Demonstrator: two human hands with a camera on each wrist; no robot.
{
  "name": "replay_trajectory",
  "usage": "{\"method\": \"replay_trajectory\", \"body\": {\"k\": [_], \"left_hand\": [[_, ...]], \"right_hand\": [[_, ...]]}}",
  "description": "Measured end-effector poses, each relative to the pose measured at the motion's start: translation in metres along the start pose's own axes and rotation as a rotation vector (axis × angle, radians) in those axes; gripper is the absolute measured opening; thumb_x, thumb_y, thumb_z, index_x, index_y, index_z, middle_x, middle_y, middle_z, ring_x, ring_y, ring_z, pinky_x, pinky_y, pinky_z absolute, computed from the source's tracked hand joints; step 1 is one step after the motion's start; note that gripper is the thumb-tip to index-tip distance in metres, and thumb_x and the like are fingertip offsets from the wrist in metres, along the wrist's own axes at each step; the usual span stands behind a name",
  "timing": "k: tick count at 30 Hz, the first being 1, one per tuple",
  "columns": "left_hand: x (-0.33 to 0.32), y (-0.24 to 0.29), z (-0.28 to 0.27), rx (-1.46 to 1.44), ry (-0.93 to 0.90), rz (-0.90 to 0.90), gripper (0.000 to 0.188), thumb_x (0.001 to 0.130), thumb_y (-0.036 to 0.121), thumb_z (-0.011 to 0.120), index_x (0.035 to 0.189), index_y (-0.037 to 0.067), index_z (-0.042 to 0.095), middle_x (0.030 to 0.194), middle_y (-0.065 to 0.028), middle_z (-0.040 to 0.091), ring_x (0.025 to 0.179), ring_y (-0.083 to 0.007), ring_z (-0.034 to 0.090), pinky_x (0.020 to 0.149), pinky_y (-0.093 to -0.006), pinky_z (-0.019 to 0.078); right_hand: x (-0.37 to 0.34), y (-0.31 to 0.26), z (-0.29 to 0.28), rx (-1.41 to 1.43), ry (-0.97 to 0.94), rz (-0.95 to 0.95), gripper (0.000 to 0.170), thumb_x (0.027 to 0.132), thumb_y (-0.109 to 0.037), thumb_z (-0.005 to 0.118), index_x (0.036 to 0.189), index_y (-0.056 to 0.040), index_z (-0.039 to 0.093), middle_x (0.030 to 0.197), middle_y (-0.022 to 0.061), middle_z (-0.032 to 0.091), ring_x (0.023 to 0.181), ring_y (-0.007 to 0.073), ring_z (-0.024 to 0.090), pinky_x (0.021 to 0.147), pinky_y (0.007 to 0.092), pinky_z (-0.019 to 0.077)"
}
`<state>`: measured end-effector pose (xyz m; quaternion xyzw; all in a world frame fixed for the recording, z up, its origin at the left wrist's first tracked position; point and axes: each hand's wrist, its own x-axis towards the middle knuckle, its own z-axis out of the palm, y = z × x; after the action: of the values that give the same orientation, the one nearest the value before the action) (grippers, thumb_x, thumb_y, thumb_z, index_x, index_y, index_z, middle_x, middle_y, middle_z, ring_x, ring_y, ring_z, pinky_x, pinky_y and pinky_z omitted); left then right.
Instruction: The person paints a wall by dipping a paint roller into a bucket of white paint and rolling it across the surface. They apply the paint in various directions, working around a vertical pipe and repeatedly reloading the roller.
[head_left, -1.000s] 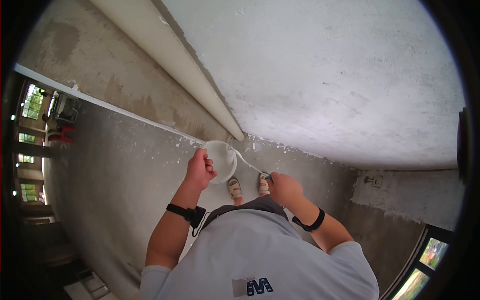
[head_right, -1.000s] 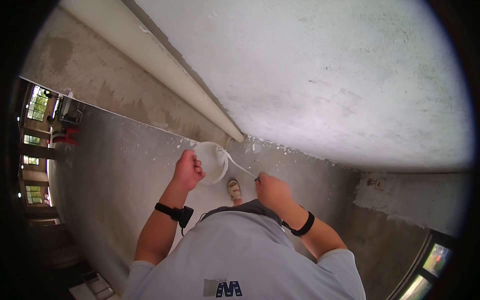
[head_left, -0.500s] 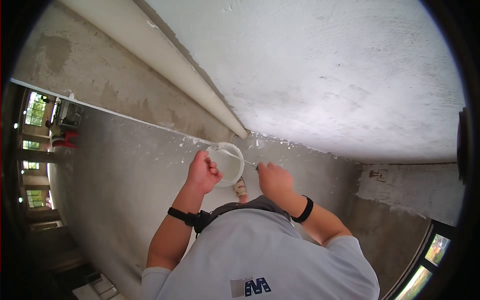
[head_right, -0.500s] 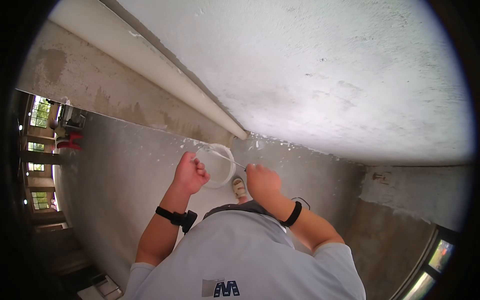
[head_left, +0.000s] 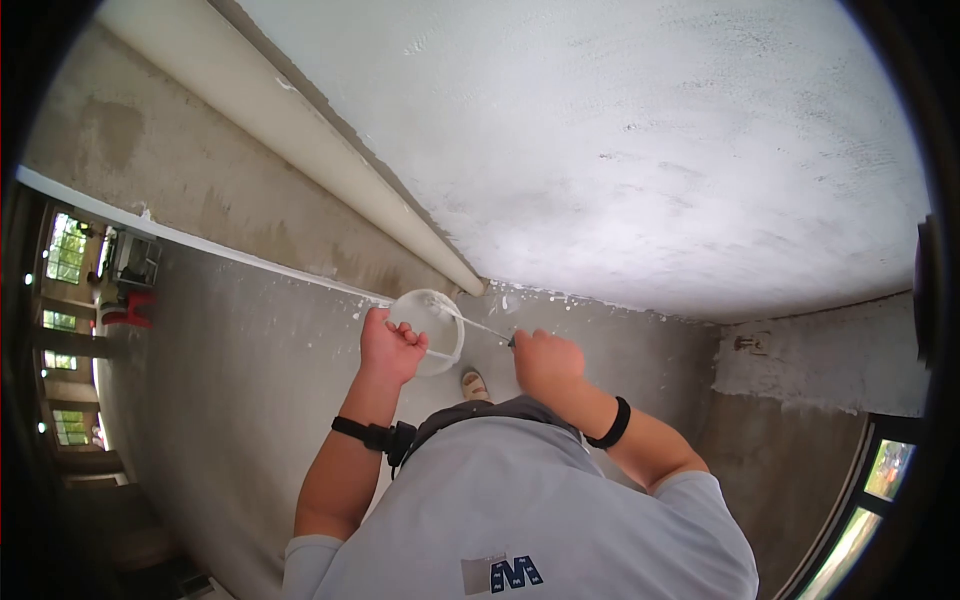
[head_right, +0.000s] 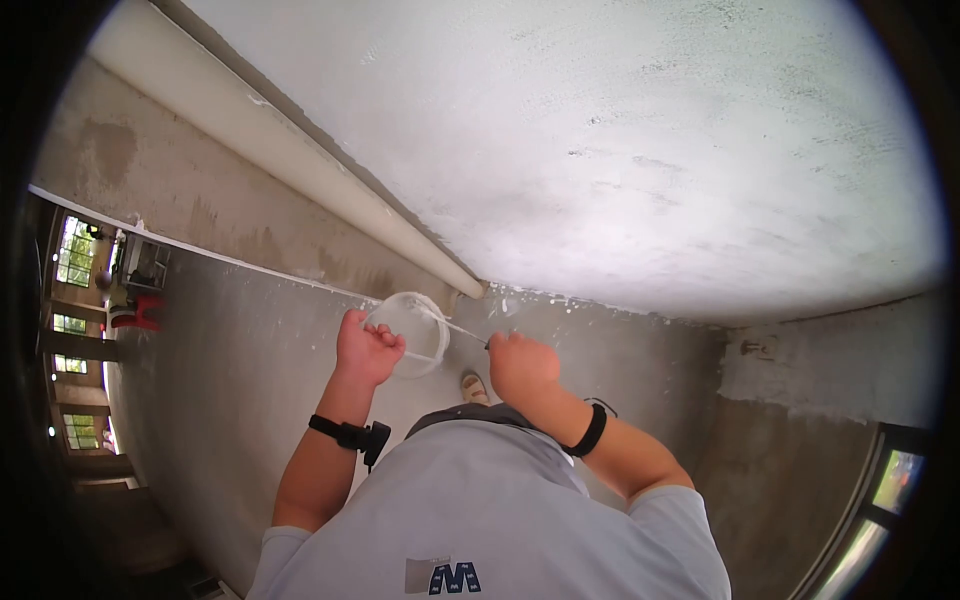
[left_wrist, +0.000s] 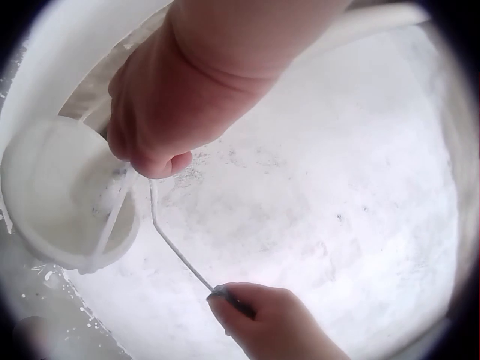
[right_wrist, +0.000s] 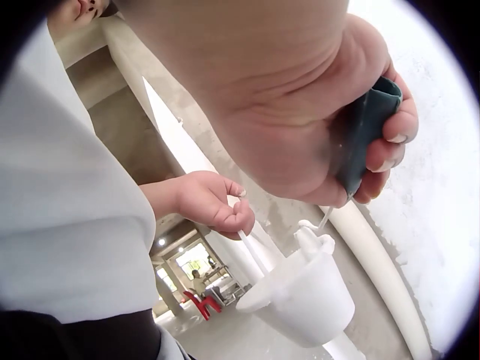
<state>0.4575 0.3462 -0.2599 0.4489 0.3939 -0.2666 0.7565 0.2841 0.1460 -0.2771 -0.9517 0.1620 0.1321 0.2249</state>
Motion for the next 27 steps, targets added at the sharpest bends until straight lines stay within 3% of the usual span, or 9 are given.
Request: {"method": "replay_trajectory", "body": {"k": [5,8,10,14,16,17,20,22,27], "left_hand": [[-0.006,-0.014,0.008,0.031,-0.046,-0.013,0.029,0.087,0.031,0.062,0.077,0.016,0.04,0.071,-0.0031,0.046,0.063,-0.0184,0.044,0.081,-0.0384,0.0437],[-0.016,-0.019,0.019,0.019,-0.058,-0.043,0.029,0.087,0.031,0.063,0.078,0.016,0.04,0.071,-0.0027,0.046,0.061,-0.0177,0.043,0.079,-0.0387,0.0442],[-0.024,-0.021,0.025,-0.002,-0.055,-0.065,0.029,0.088,0.031,0.064,0.078,0.017,0.04,0.071,-0.0025,0.046,0.06,-0.0171,0.042,0.08,-0.0391,0.0447],[-0.034,-0.023,0.028,-0.001,-0.155,-0.06,0.031,0.086,0.032,0.065,0.077,0.015,0.041,0.072,-0.003,0.047,0.063,-0.0178,0.044,0.076,-0.0379,0.0443],[-0.037,-0.024,0.024,-0.022,-0.183,-0.066,0.03,0.086,0.032,0.065,0.078,0.015,0.041,0.072,-0.0031,0.047,0.063,-0.0177,0.044,0.076,-0.0381,0.0445],[-0.038,-0.024,0.024,-0.031,-0.164,-0.051,0.03,0.086,0.033,0.065,0.079,0.015,0.041,0.072,-0.0032,0.047,0.064,-0.0176,0.044,0.077,-0.0381,0.0444],[-0.035,-0.024,0.021,-0.051,-0.131,-0.024,0.03,0.087,0.033,0.065,0.08,0.015,0.042,0.072,-0.0032,0.046,0.064,-0.0175,0.043,0.078,-0.0381,0.0442],[-0.033,-0.025,0.022,-0.06,-0.118,-0.013,0.03,0.087,0.033,0.064,0.081,0.014,0.042,0.073,-0.0031,0.046,0.064,-0.0174,0.043,0.079,-0.038,0.044],[-0.026,-0.026,0.031,-0.075,-0.144,0.009,0.03,0.086,0.032,0.065,0.081,0.016,0.04,0.073,-0.0024,0.045,0.065,-0.0175,0.042,0.081,-0.0373,0.042]], "right_hand": [[-0.003,0.008,0.001,0.009,0.015,0.039,0.019,0.1,-0.03,0.057,0.104,-0.012,0.063,0.097,0.0129,0.069,0.088,0.0348,0.071,0.07,0.0476,0.0566],[0.003,0.009,-0.005,0.023,-0.035,0.048,0.017,0.096,-0.016,0.053,0.107,-0.0094,0.063,0.105,0.0167,0.069,0.094,0.0369,0.072,0.075,0.047,0.0586],[0.008,0.013,0.007,-0.005,0.018,0.0,0.022,0.1,-0.031,0.056,0.107,-0.0114,0.064,0.1,0.0146,0.069,0.089,0.0347,0.071,0.072,0.0478,0.057],[0.016,0.012,0.003,-0.027,0.051,-0.091,0.022,0.099,-0.03,0.057,0.106,-0.0113,0.065,0.1,0.0143,0.069,0.09,0.0347,0.071,0.072,0.0476,0.0572],[0.017,0.008,-0.005,-0.039,0.0,-0.111,0.018,0.095,-0.016,0.052,0.106,-0.0095,0.065,0.103,0.0163,0.069,0.095,0.0352,0.071,0.075,0.0485,0.0575],[0.018,0.008,-0.004,-0.042,0.0,-0.12,0.018,0.095,-0.016,0.052,0.106,-0.0095,0.065,0.103,0.0163,0.069,0.095,0.0352,0.071,0.075,0.0485,0.0575],[0.018,0.016,-0.001,-0.055,0.021,-0.111,0.017,0.094,-0.016,0.054,0.106,-0.0096,0.065,0.103,0.0162,0.069,0.095,0.0353,0.071,0.075,0.0484,0.0576],[0.013,0.021,-0.003,-0.062,0.098,-0.072,0.021,0.098,-0.029,0.058,0.105,-0.0118,0.066,0.097,0.0141,0.068,0.09,0.0343,0.071,0.072,0.048,0.0572],[-0.008,0.031,-0.037,-0.08,0.057,0.039,0.022,0.098,-0.029,0.056,0.106,-0.0114,0.066,0.101,0.014,0.07,0.091,0.0352,0.071,0.074,0.0485,0.0571]]}}
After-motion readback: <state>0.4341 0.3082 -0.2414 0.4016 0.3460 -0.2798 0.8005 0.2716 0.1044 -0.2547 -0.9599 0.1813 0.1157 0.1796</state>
